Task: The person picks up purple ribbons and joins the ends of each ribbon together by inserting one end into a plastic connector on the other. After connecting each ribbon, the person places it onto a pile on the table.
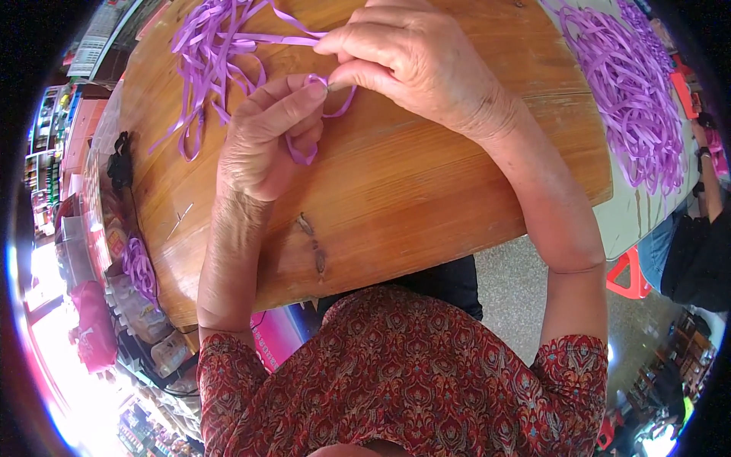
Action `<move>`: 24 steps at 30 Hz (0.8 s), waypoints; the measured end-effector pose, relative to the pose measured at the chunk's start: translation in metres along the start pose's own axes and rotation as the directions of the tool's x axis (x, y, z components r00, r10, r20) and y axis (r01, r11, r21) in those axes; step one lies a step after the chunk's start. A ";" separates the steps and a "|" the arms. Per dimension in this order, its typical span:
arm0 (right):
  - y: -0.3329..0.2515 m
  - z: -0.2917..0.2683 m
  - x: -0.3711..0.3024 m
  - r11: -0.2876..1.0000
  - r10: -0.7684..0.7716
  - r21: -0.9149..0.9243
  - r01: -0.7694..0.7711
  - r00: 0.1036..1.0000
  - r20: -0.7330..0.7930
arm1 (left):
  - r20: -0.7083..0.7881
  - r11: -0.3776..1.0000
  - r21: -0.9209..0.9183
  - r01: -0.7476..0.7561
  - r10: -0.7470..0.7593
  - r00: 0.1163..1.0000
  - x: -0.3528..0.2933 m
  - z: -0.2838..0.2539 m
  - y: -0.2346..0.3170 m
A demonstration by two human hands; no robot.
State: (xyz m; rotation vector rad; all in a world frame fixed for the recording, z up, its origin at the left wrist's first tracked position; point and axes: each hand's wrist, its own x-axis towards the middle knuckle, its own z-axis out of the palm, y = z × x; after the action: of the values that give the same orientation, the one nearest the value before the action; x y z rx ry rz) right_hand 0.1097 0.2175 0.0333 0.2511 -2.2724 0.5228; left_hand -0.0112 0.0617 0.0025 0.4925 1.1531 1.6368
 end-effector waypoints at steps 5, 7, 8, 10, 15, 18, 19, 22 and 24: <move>0.031 0.030 0.001 0.840 -0.413 0.165 0.517 0.805 -0.425 | -0.146 0.994 0.058 -0.092 0.099 0.984 -0.001 0.004 -0.001; -0.014 0.002 0.008 0.900 0.267 0.335 -0.280 0.960 0.086 | -0.171 0.987 0.089 -0.130 0.144 0.975 -0.005 0.000 -0.003; -0.001 0.009 0.005 0.903 0.272 0.323 -0.284 0.959 0.082 | -0.163 0.979 0.116 -0.165 0.183 0.970 -0.003 0.005 -0.005; 0.039 0.032 -0.004 0.817 -0.303 0.380 0.433 0.884 -0.356 | -0.173 0.978 0.135 -0.160 0.183 0.968 0.000 0.013 -0.008; -0.006 0.015 -0.010 0.709 0.448 0.520 -0.476 0.874 0.188 | -0.216 0.971 0.156 -0.179 0.210 0.954 -0.005 0.015 -0.009; -0.005 0.013 -0.009 0.491 0.556 0.621 -0.612 0.768 0.318 | -0.154 0.977 0.044 -0.207 0.212 0.965 -0.006 0.015 -0.011; -0.003 0.014 -0.009 0.362 0.573 0.681 -0.637 0.728 0.377 | -0.135 0.979 -0.022 -0.203 0.199 0.971 -0.005 0.015 -0.012; 0.001 0.019 -0.014 0.290 0.552 0.742 -0.604 0.739 0.385 | -0.088 0.972 -0.119 -0.203 0.193 0.977 -0.006 0.016 -0.009; 0.001 0.019 -0.013 0.190 0.543 0.774 -0.604 0.722 0.429 | -0.061 0.967 -0.154 -0.204 0.197 0.978 -0.006 0.015 -0.009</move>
State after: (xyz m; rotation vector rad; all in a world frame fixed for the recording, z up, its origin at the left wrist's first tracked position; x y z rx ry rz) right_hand 0.1055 0.2095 0.0118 -0.1439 -1.8155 2.1916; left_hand 0.0078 0.0630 0.0027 0.4835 1.0201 1.9075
